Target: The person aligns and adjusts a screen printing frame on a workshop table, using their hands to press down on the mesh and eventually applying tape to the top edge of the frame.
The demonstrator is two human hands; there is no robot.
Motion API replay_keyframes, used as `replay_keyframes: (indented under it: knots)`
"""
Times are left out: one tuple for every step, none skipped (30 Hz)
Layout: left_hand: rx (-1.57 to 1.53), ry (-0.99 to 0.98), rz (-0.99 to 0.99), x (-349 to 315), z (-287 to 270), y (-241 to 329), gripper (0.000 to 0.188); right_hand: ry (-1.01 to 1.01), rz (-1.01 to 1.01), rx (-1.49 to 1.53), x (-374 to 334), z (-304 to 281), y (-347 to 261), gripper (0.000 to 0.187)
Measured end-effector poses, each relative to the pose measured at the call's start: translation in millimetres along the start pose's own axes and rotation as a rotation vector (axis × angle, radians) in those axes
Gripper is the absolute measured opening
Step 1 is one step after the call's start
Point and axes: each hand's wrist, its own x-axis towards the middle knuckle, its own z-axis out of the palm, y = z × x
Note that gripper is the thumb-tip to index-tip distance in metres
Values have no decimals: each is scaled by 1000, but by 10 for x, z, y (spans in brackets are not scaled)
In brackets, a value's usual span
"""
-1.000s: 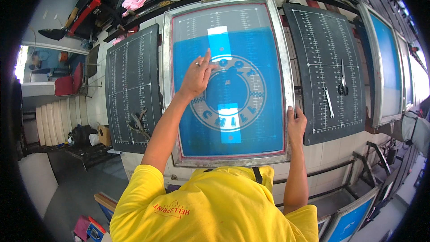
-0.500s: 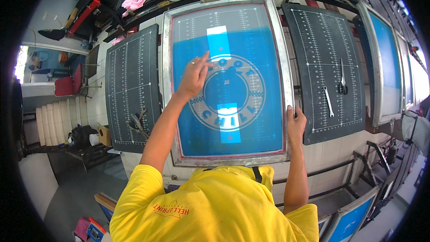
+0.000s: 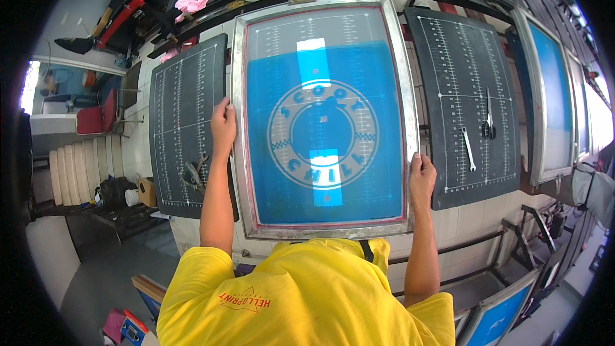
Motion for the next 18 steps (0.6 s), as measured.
replay_keyframes:
  knots:
    - [74, 1, 48, -33, 3, -85, 34, 0, 8, -5, -1, 1, 5, 35]
    - [81, 3, 24, -83, -8, -150, 36, -4, 14, -10, -6, 2, -34, 36]
    - [89, 5, 1, -134, -19, -214, 38, -8, 20, -15, -11, 2, -73, 36]
    - [96, 7, -23, -183, -32, -277, 40, -24, 33, -17, -18, 0, -110, 36]
    - [115, -58, -108, -200, -52, -218, 41, -31, 49, -22, -24, -17, -141, 37]
    - [134, -124, -193, -213, -80, -157, 42, -38, 65, -26, -27, -30, -152, 37]
    - [153, -190, -277, -222, -79, -98, 43, -36, 60, -29, -21, -38, -111, 37]
    - [105, -157, -273, -243, -77, -86, 43, -42, 50, -27, -8, -31, -81, 37]
    - [56, -124, -268, -269, -59, -77, 44, -48, 41, -25, 0, -30, -54, 37]
    - [7, -93, -263, -290, -51, -69, 44, -46, 35, -28, 1, -37, -26, 37]
    - [-14, -84, -265, -296, -45, -79, 44, -43, 28, -31, 6, -38, -33, 37]
    - [-34, -76, -266, -301, -39, -90, 45, -39, 21, -34, 6, -39, -38, 37]
    - [-55, -68, -266, -307, -34, -101, 45, -30, 26, -29, 1, -29, -43, 38]
    - [-84, -65, -274, -315, -29, -116, 45, -21, 31, -25, -8, -16, -51, 38]
    - [-113, -62, -281, -319, -23, -130, 45, -11, 36, -21, -15, -10, -55, 39]
    - [-142, -59, -288, -323, -14, -144, 45, -11, 35, -27, -13, -14, -52, 39]
    - [-171, -32, -268, -324, 0, -171, 45, -16, 30, -31, -5, -13, -54, 40]
    - [-201, -5, -248, -318, 29, -193, 46, -21, 26, -35, -3, -14, -50, 41]
